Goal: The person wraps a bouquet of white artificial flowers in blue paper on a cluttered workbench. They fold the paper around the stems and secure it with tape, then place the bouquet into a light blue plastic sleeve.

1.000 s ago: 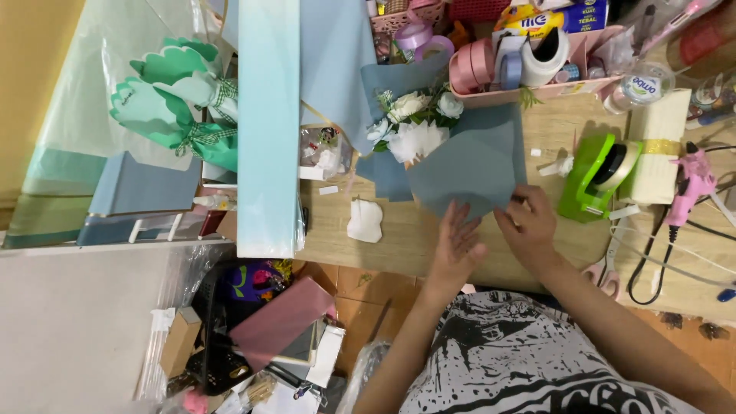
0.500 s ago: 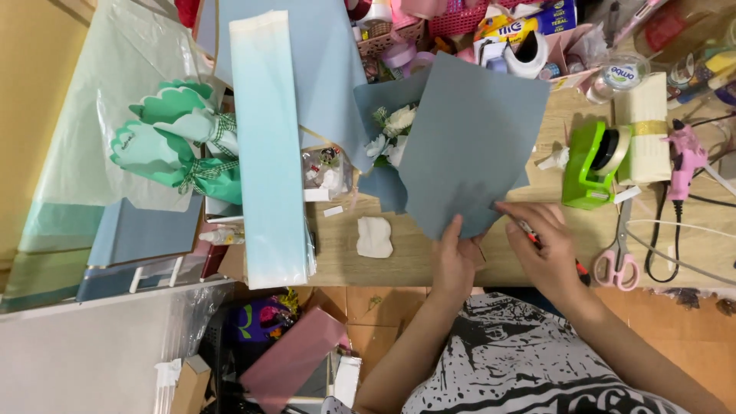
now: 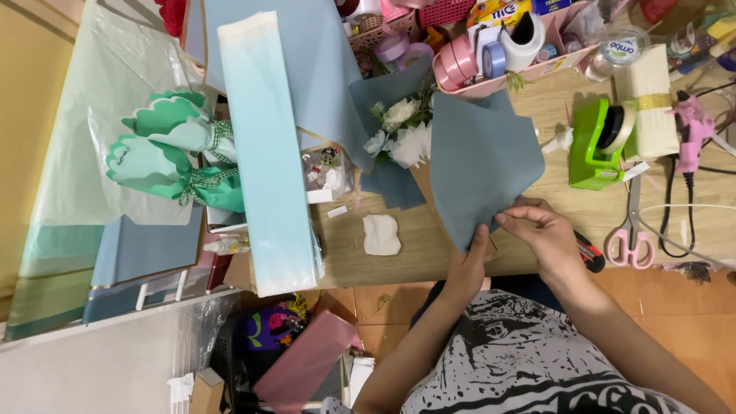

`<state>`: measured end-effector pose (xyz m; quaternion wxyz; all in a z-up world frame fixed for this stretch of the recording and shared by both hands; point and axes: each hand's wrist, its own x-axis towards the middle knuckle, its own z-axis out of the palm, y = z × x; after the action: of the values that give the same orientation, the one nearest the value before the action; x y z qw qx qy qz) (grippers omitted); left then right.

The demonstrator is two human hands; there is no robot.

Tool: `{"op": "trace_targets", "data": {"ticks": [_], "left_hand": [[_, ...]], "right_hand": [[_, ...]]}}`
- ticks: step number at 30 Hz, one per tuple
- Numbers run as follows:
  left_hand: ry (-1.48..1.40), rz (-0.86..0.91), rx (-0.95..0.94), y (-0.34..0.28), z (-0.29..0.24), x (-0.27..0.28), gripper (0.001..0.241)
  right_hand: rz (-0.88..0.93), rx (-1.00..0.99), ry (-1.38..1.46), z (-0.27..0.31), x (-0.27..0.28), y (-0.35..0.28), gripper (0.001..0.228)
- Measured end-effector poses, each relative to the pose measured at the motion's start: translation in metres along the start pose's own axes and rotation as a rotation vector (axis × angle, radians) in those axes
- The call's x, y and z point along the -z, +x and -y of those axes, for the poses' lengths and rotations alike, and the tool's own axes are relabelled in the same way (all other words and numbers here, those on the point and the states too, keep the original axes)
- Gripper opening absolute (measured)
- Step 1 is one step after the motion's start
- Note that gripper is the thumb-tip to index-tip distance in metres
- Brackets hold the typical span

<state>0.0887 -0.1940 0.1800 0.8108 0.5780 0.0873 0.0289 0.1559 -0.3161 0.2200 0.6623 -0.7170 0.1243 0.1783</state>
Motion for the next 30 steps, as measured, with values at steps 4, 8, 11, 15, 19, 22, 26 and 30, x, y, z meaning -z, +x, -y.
{"op": "trace_targets", "data": {"ticks": [4, 8, 11, 15, 19, 22, 26, 30], "left_hand": [[-0.004, -0.009, -0.037, 0.002, -0.002, 0.003, 0.057], [-0.002, -0.074, -0.037, -0.004, -0.011, 0.013, 0.044], [-0.007, -0.306, -0.029, -0.008, 0.006, 0.021, 0.062], [0.245, -0.641, -0.526, 0.0, -0.08, 0.048, 0.084], [0.729, -0.301, -0.668, -0.006, -0.146, 0.044, 0.067], [1.376, 0.161, -1.005, 0.014, -0.145, 0.021, 0.012], [1.358, 0.48, -0.716, 0.054, -0.122, 0.01, 0.059], [1.137, 0.648, -0.261, 0.086, -0.131, 0.0, 0.085]], "right_hand": [[0.066, -0.063, 0.108, -0.038, -0.002, 0.019, 0.018], [0.109, -0.071, 0.132, -0.035, -0.011, 0.019, 0.016], [0.127, 0.122, -0.027, -0.024, 0.001, 0.022, 0.016], [0.284, 0.573, -0.55, -0.006, 0.034, 0.035, 0.016], [0.352, 0.788, -0.924, 0.022, 0.045, 0.029, 0.009], [0.466, 0.941, -1.086, 0.04, 0.044, 0.02, 0.01], [0.495, 1.125, -1.121, 0.049, 0.051, 0.018, 0.017], [0.479, 1.15, -1.081, 0.066, 0.061, 0.009, 0.013]]}}
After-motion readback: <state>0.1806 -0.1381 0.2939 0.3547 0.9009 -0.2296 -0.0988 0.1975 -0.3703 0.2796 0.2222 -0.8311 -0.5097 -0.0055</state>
